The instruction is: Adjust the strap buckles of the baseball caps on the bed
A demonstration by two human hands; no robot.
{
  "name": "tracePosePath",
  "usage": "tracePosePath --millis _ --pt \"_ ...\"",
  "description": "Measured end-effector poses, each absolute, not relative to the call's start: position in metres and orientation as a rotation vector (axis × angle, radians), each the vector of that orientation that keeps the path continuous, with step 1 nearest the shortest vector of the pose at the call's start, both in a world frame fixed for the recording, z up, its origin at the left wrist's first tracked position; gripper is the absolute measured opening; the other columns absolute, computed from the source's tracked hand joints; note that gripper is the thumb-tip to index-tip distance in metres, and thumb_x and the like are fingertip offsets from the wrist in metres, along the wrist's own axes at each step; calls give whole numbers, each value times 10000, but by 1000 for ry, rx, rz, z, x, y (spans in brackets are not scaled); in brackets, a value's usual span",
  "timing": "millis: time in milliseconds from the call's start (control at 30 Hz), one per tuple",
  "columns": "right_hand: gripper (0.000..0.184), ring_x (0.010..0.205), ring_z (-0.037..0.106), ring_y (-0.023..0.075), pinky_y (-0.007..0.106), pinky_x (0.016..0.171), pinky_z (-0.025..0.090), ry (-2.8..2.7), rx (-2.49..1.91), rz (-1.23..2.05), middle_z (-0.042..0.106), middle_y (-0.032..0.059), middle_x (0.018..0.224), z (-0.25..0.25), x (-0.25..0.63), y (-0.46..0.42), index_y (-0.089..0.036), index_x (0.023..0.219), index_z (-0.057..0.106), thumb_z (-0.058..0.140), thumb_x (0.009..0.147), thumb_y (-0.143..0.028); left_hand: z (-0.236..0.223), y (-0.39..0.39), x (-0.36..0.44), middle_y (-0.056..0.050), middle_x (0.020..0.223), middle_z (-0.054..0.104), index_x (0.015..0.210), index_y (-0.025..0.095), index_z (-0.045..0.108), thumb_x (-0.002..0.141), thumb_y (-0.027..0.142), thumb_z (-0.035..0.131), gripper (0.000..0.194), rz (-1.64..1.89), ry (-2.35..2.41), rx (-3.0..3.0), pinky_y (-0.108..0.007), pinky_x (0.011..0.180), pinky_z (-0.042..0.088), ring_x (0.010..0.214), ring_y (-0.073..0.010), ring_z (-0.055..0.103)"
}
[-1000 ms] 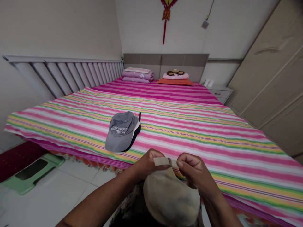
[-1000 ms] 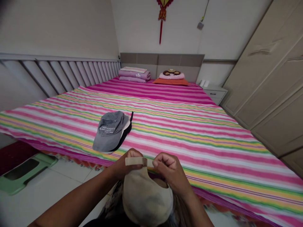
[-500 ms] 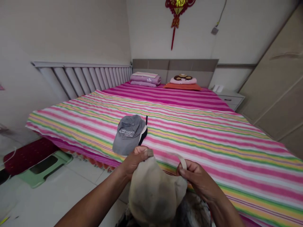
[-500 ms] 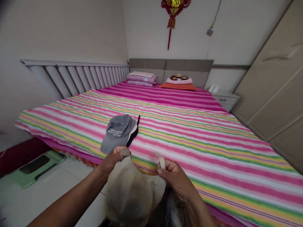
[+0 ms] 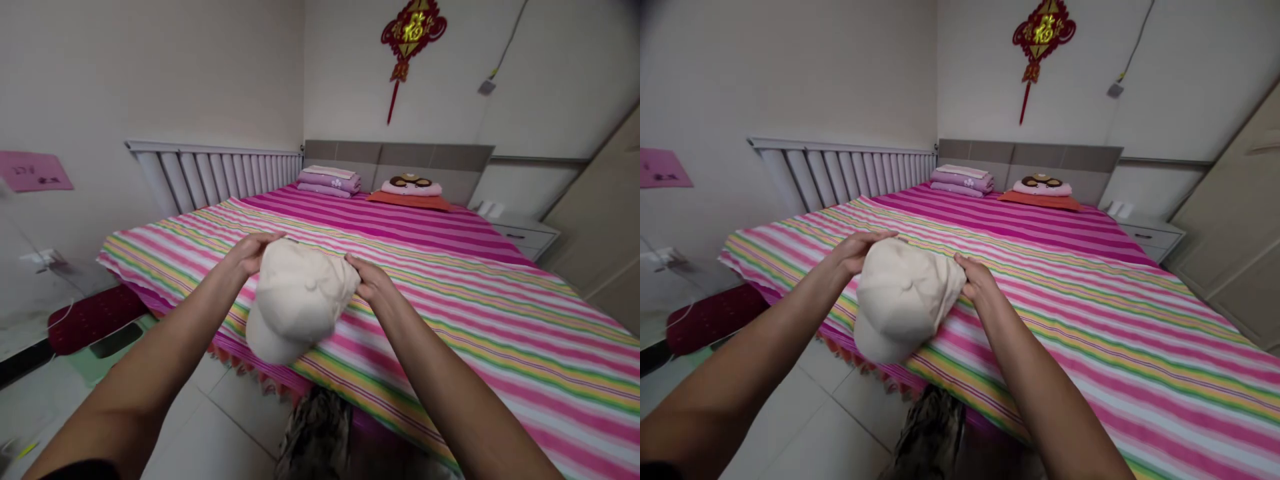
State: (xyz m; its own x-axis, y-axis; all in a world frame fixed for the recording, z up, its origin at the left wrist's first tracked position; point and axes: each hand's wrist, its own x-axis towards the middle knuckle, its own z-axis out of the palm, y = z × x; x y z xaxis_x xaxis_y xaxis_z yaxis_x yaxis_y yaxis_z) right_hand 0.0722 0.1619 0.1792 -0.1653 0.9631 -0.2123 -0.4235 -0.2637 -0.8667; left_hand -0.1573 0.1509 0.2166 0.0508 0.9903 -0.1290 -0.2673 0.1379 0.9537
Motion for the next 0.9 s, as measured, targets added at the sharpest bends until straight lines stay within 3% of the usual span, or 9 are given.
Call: tracePosePath --millis 67,167,267,467,567,767,900 --pt "146 607 559 88 242 545 483 -810 -1035 1578 590 8 784 178 63 188 -110 887 561 488 865 -235 219 182 -166 -134 927 640 986 82 571 733 219 513 293 1210 1234 1048 -359 783 464 827 -226 607" --pt "223 749 581 129 292 623 502 -816 -1177 1452 577 49 958 156 60 204 -134 1025 535 469 872 -282 202 208 -176 -189 1214 503 1136 133 484 757 440 505 489 1232 1404 1088 -438 869 403 1087 -296 493" --pt "200 722 576 125 284 608 501 -866 -1289 1414 585 43 936 116 62 192 -143 1001 546 493 859 -274 168 205 -178 -207 1297 422 1163 159 473 661 556 578 649 1170 1495 1165 -483 893 365 1163 -340 419" --pt "174 480 501 58 190 428 429 -1070 -1343 1539 560 -26 675 63 44 147 -114 848 562 497 860 -275 121 179 -161 -153 1332 391 1265 125 387 603 459 660 790 1274 1590 1457 -360 1007 280 1218 -263 363" --pt "161 502 512 63 193 439 437 -1116 -1352 1546 567 -19 710 58 29 145 -119 900 555 502 858 -265 121 182 -150 -166 1273 442 1236 78 417 609 434 642 755 1409 1689 1777 -370 1000 299 1181 -262 402" --pt "201 567 542 84 225 489 468 -1066 -1414 1577 578 6 787 41 29 147 -125 964 543 481 867 -289 114 199 -138 -104 1212 526 1123 147 537 581 417 662 618 1302 1475 1818 -379 1010 297 1153 -261 443" --pt "200 550 533 79 220 481 461 -1020 -1391 1609 574 -1 761 27 41 138 -123 943 546 479 868 -295 101 198 -158 -98 1326 423 1210 159 457 733 512 490 594 1355 1558 1588 -369 1018 283 1234 -245 356"
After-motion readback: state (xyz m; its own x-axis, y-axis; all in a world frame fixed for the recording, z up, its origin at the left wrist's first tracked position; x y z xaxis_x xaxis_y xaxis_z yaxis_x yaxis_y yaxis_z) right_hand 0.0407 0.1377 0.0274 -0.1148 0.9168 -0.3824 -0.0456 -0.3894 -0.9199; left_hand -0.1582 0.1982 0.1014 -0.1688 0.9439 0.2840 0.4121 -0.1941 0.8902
